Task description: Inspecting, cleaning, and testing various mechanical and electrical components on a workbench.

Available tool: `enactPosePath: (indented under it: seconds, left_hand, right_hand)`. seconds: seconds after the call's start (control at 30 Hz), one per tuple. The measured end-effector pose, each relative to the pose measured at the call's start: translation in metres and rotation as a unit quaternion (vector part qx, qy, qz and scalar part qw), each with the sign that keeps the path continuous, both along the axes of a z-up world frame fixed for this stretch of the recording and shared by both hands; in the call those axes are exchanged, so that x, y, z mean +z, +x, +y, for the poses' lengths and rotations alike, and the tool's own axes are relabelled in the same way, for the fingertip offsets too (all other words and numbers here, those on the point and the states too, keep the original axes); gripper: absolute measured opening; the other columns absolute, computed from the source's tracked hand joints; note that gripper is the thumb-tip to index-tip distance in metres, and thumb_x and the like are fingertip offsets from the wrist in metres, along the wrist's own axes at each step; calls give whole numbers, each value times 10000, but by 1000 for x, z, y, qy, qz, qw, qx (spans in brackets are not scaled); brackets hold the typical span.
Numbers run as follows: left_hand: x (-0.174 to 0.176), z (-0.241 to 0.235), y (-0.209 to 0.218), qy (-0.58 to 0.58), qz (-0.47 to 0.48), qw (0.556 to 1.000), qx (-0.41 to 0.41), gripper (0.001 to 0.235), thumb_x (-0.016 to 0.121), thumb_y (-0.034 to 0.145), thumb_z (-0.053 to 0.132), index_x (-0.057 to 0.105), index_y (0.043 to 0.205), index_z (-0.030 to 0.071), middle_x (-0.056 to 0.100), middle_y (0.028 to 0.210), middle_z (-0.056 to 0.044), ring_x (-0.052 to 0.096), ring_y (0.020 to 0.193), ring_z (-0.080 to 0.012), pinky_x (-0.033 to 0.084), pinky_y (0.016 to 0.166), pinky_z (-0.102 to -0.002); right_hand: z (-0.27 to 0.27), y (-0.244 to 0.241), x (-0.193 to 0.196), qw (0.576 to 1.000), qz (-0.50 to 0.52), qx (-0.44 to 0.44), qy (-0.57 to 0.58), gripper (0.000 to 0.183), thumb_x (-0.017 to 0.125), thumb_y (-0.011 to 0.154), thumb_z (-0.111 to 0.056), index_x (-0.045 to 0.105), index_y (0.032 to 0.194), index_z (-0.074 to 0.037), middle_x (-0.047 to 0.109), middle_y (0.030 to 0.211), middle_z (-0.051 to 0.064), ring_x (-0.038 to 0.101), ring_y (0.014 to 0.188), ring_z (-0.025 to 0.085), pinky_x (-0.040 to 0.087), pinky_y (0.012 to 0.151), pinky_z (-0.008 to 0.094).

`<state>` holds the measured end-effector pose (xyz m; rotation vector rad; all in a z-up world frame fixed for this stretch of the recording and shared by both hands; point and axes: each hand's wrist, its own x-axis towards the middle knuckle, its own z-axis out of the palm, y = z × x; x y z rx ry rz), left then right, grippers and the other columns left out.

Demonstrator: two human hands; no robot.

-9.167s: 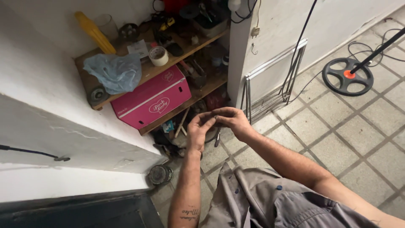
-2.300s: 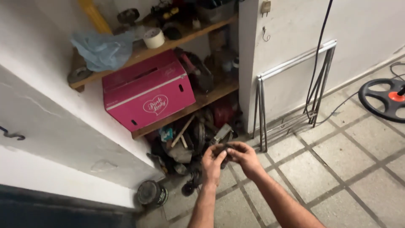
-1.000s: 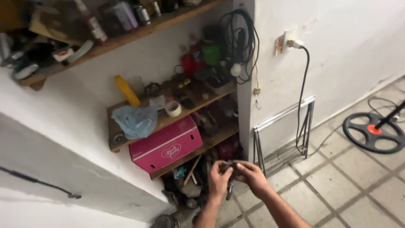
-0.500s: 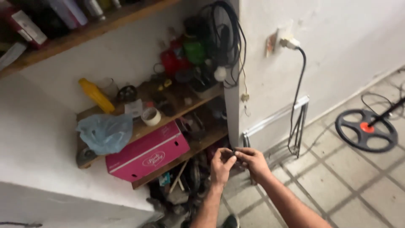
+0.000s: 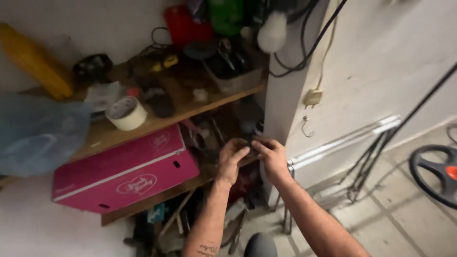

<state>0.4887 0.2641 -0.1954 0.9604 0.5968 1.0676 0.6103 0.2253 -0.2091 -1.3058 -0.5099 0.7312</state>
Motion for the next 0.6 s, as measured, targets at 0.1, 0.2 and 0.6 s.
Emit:
enactPosePath:
  seconds: [0.1, 0.2, 0.6]
  left_hand:
    - [-59, 49, 22, -6, 1, 1000, 15, 347, 864, 833, 204, 731, 1112, 47, 695, 1001, -87, 632, 962, -234, 557, 826, -451]
    - [-108, 122, 46, 4, -17, 997, 76, 337, 874, 844, 255, 741, 1089, 65, 677, 1017, -92, 612, 1017, -261, 513, 884, -482]
    - [-63, 257, 143, 258, 171, 927, 210, 563, 801, 885, 218, 619, 1388, 44, 659, 1328, -207, 567, 1333, -365, 428, 1145, -529]
  right_hand:
    - [22, 10, -29, 999, 23, -4, 28, 356, 879, 799, -177, 786, 1087, 10, 732, 972, 201, 696, 859, 264, 611, 662, 386]
    - [46, 14, -53, 996, 59, 5, 67, 380, 853, 835, -137, 745, 1151, 44, 710, 1074, 269, 699, 974, 354, 610, 761, 473]
    - [93, 35, -93, 979, 150, 35, 135, 367, 722, 945, -101, 620, 1287, -13, 593, 1220, 194, 613, 1173, 386, 589, 934, 591]
